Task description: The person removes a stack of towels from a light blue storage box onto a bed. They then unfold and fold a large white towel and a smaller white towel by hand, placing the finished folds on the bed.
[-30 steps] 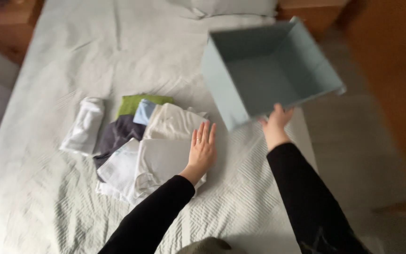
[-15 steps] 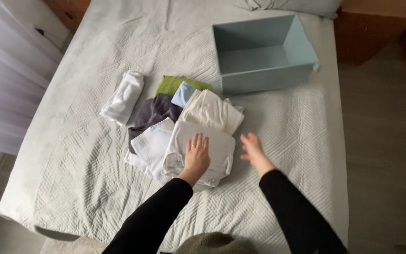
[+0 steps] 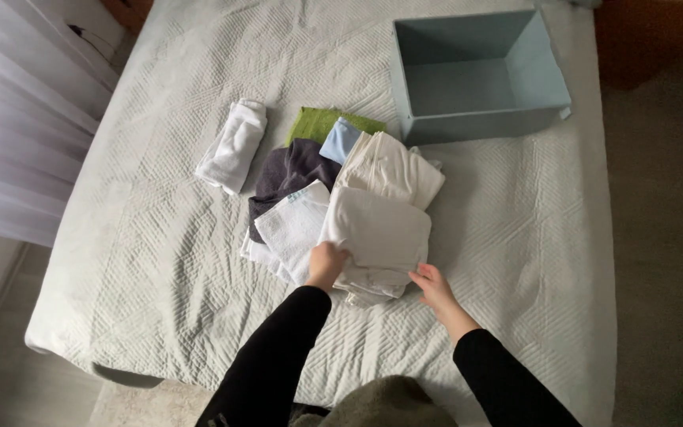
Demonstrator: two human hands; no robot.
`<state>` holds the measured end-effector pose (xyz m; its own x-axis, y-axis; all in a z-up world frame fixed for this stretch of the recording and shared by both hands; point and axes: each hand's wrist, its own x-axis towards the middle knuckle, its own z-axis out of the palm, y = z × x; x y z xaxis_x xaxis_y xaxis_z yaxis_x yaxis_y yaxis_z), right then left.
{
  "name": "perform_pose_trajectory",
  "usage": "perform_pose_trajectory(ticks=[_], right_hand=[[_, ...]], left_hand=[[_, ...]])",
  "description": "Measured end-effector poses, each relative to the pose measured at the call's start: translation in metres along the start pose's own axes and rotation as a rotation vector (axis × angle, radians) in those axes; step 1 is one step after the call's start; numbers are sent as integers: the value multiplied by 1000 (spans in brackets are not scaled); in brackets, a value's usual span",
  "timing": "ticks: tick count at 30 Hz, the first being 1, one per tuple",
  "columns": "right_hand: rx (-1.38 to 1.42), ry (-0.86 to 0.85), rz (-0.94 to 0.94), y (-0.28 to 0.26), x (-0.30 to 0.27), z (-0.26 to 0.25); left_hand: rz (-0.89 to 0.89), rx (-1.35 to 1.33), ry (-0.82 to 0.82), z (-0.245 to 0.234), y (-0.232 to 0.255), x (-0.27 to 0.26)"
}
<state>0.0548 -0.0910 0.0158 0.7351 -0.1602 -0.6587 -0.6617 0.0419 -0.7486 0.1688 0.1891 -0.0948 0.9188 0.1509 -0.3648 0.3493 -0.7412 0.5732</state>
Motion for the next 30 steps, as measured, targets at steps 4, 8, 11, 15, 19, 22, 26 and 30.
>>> perform_pose_trajectory(ticks=[4, 8, 11, 15, 19, 22, 26, 30], right_hand=[[-372, -27, -196, 35, 42, 25], [-454, 249, -699, -58, -21, 71], [-371, 297, -750, -122, -54, 98], [-464, 378, -859, -169, -52, 129], [-492, 385, -938, -200, -42, 163], [-410, 338, -1066, -222, -53, 193], [-368, 322, -1140, -242, -65, 230], [-316, 277, -1135, -247, -69, 249]], left_hand=[[71, -159, -135, -33, 88, -29], [278, -260, -287, -90, 153, -45], [387, -278, -240, -136, 169, -30], [452, -268, -161, -202, 170, -7], [504, -323, -150, -268, 166, -9], [533, -335, -91, -311, 162, -12], [610, -327, -33, -366, 159, -22], [664, -373, 51, -390, 150, -24]])
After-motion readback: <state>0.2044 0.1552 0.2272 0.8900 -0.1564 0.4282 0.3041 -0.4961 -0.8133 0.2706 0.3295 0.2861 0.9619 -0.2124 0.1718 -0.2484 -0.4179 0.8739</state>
